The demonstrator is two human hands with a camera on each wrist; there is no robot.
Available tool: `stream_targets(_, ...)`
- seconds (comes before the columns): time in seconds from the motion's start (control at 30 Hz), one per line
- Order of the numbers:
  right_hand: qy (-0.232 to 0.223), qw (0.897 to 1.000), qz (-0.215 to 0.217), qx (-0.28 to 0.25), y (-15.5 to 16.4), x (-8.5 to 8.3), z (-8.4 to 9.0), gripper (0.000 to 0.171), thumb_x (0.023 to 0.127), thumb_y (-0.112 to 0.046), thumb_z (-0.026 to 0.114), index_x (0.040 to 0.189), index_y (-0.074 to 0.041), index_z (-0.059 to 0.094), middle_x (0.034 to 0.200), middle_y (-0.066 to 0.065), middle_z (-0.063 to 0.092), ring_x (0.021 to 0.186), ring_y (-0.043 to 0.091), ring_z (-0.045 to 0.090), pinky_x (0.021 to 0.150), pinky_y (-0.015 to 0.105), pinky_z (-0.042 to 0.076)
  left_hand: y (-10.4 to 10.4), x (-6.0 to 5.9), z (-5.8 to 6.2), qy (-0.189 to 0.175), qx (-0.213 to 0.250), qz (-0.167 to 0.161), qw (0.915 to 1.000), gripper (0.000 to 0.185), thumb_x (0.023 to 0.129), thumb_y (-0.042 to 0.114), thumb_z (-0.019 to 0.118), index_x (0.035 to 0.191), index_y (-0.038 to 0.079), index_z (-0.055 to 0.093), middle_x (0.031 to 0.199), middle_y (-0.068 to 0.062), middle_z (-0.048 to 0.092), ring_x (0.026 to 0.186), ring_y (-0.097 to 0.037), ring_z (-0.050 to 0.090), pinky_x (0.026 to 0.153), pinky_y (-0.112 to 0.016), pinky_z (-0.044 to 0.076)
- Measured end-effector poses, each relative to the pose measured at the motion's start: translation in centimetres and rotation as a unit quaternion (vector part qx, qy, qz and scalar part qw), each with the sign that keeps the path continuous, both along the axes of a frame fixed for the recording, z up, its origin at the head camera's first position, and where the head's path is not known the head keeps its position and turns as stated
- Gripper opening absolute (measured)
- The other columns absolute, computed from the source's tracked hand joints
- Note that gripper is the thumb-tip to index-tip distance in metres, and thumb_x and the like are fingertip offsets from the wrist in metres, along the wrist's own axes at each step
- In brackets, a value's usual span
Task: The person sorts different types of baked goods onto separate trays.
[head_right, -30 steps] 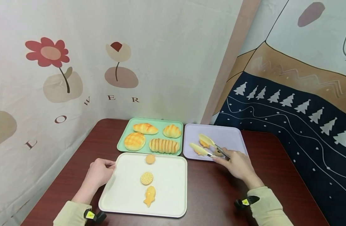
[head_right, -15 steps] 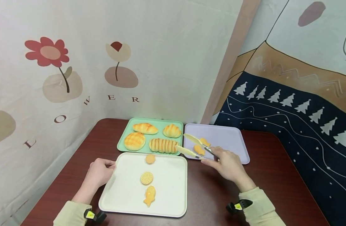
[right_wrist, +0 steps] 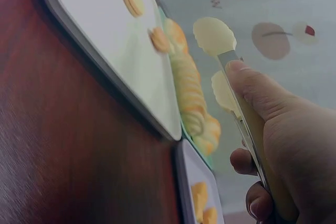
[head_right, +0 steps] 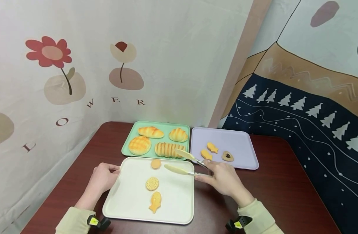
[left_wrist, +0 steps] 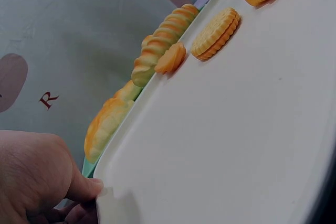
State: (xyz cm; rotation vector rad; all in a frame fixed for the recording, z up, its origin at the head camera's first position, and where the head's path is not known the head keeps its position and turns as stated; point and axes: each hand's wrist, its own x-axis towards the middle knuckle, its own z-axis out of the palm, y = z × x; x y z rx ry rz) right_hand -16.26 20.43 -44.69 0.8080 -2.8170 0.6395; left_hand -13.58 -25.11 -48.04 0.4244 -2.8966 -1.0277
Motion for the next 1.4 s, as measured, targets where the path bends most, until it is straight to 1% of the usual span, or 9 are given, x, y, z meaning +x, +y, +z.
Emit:
stream_targets(0.2,-0.003,0.999,0.033,0.003,-1.2,0.8,-0.3,0.061,0.092,-0.068,0.069,0.124,-0.016,0.077,0.067,-0.020,0.045,0.057,0.000,0.041,0.049,0.025,0.035,0.1,0.0,0.1,-0.004,0.003,-0.001,1.0000,0.024,0.096,0.012,0.067,0.111,0.002,0.083,0.110,-0.020,0.077,0.089,-0.039,0.071,0.069,-0.049,0.057)
stream_targets(0.27,-0.007,0.999,0.039,0.002,-1.6,1.1,-0.4,0.065,0.093,-0.068,0.068,0.129,-0.015,0.076,0.069,-0.021,0.046,0.059,-0.001,0.043,0.049,0.024,0.035,0.1,0.0,0.1,-0.004,0.003,0.000,1.0000,0.024,0.096,0.012,0.067,0.110,0.002,0.083,0.110,-0.020,0.077,0.090,-0.040,0.071,0.070,-0.050,0.057)
stream_targets(0.4,0.001,0.999,0.054,0.002,-2.3,1.5,-0.7,0.069,0.094,-0.068,0.067,0.133,-0.012,0.074,0.076,-0.017,0.058,0.063,0.000,0.049,0.051,0.025,0.038,0.0,0.0,0.1,-0.003,0.003,0.000,1.0000,0.024,0.095,0.012,0.067,0.110,0.002,0.083,0.110,-0.020,0.076,0.090,-0.039,0.071,0.070,-0.050,0.057)
stream_targets(0.47,0.009,0.998,0.062,0.002,-2.6,1.7,-1.0,0.070,0.094,-0.067,0.067,0.133,-0.010,0.074,0.086,-0.013,0.067,0.068,-0.001,0.053,0.053,0.025,0.040,0.0,-0.1,0.2,-0.002,0.002,0.000,1.0000,0.024,0.095,0.011,0.067,0.110,0.002,0.083,0.110,-0.020,0.077,0.088,-0.037,0.071,0.069,-0.048,0.056)
stream_targets(0.53,0.011,0.998,0.069,0.005,-2.9,1.9,-1.3,0.069,0.095,-0.067,0.067,0.132,-0.010,0.075,0.087,-0.011,0.068,0.066,-0.001,0.053,0.052,0.024,0.040,0.0,-0.1,0.2,-0.002,0.002,0.000,1.0000,0.024,0.094,0.011,0.066,0.110,0.002,0.083,0.110,-0.020,0.077,0.086,-0.035,0.070,0.067,-0.047,0.056)
stream_targets(0.77,0.014,0.996,0.087,0.021,-3.9,2.2,-2.2,0.061,0.095,-0.069,0.065,0.123,-0.016,0.076,0.074,-0.021,0.047,0.057,-0.004,0.044,0.050,0.022,0.035,0.1,0.0,0.4,-0.005,0.002,0.003,1.0000,0.024,0.095,0.011,0.067,0.110,0.003,0.083,0.110,-0.020,0.077,0.089,-0.037,0.070,0.070,-0.049,0.056)
stream_targets(0.9,0.024,0.995,0.096,0.027,-4.5,2.3,-2.4,0.056,0.094,-0.068,0.066,0.118,-0.019,0.075,0.072,-0.020,0.046,0.055,-0.002,0.042,0.048,0.023,0.033,0.1,0.0,0.4,-0.008,0.003,0.004,1.0000,0.024,0.095,0.012,0.067,0.111,0.003,0.083,0.110,-0.020,0.077,0.087,-0.036,0.070,0.069,-0.048,0.056)
stream_targets(1.2,0.021,0.994,0.102,0.042,-5.6,2.4,-2.2,0.056,0.095,-0.067,0.066,0.120,-0.018,0.074,0.074,-0.018,0.050,0.054,0.000,0.041,0.047,0.024,0.032,0.1,-0.1,0.1,-0.007,0.002,0.003,1.0000,0.024,0.095,0.012,0.067,0.110,0.003,0.083,0.110,-0.019,0.077,0.087,-0.035,0.070,0.069,-0.047,0.056)
stream_targets(1.4,0.035,0.992,0.104,0.058,-6.0,2.2,-2.0,0.054,0.094,-0.068,0.066,0.117,-0.020,0.074,0.072,-0.019,0.049,0.053,0.000,0.041,0.046,0.024,0.031,0.0,-0.1,0.1,-0.009,0.004,0.004,0.9999,0.024,0.096,0.012,0.067,0.111,0.002,0.082,0.110,-0.020,0.076,0.085,-0.033,0.070,0.066,-0.044,0.055)
